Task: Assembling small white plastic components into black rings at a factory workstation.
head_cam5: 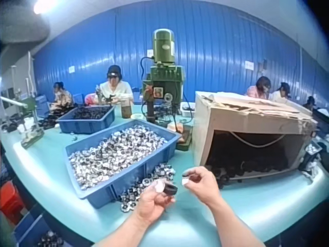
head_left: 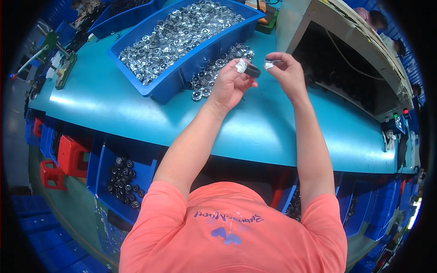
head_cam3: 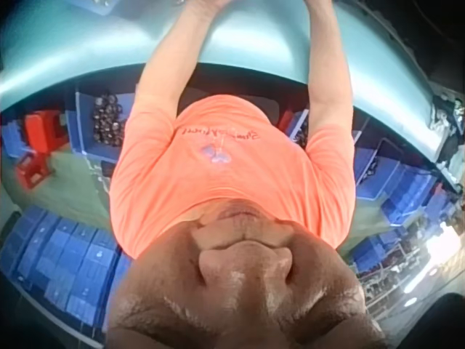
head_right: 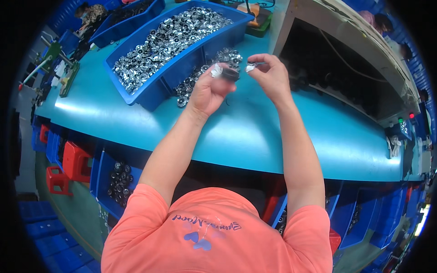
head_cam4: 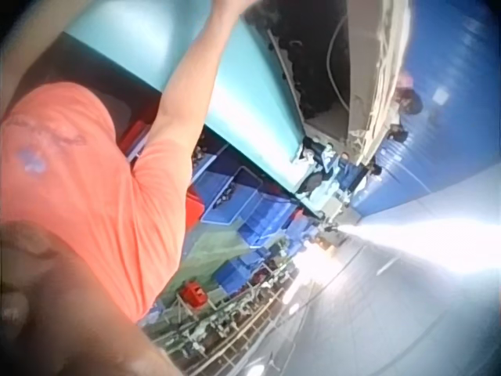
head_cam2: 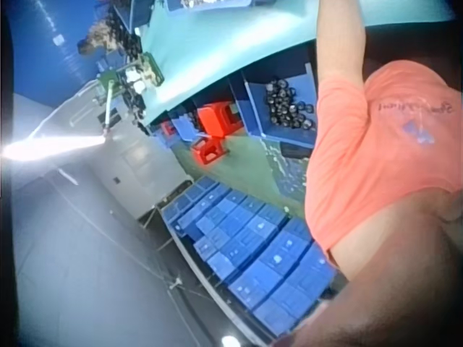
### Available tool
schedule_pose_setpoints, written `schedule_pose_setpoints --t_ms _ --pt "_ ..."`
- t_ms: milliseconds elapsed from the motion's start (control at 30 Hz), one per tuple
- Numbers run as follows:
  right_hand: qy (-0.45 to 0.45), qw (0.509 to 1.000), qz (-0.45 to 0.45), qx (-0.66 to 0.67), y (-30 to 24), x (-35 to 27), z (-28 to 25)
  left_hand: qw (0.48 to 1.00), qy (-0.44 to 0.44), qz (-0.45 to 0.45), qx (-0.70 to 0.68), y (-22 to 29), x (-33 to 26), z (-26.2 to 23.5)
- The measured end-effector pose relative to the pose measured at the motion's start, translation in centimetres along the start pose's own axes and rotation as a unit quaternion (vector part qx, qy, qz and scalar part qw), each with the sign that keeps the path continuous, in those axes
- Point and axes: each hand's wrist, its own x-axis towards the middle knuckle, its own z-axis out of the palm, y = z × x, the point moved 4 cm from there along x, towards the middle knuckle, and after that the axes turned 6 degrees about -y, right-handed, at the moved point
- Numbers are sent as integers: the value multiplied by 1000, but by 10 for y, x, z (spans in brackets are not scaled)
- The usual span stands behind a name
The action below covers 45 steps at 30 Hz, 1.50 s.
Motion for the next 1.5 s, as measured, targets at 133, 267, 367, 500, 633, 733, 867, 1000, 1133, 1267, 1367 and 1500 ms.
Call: schedule_pose_setpoints --t_ms 133,267,367,500,633,733,867,1000,1133,1267,1367,1500 --pt "-30 994 15 105 -20 -6 1 998 58 20 0 4 0 2" --pt "-51 989 11 138 -28 -9 5 995 92 37 -5 4 2 -8" --pt "-63 988 9 139 -26 -8 6 993 113 39 -5 3 2 -12" --pt "-57 990 19 127 -29 -11 10 991 133 16 6 2 2 -15" --pt "-60 990 27 124 -29 -11 11 990 141 -3 7 2 1 -15" --pt "-55 991 31 119 -29 -10 9 991 132 -12 6 1 1 -16" --pt "-50 989 34 138 -24 -9 7 991 131 -12 8 3 0 -12" --pt "-69 986 7 153 -29 -10 11 992 124 -10 2 2 -1 -12" --pt "-89 984 1 154 -31 -12 16 993 120 -12 1 1 -1 -11" --pt "-106 981 9 160 -29 -12 18 993 118 -5 -1 1 -1 -9" --pt "-102 984 11 144 -29 -12 18 993 118 1 -2 2 -2 -8" --pt "-100 984 14 144 -29 -12 19 993 114 -3 -4 2 -2 -6"
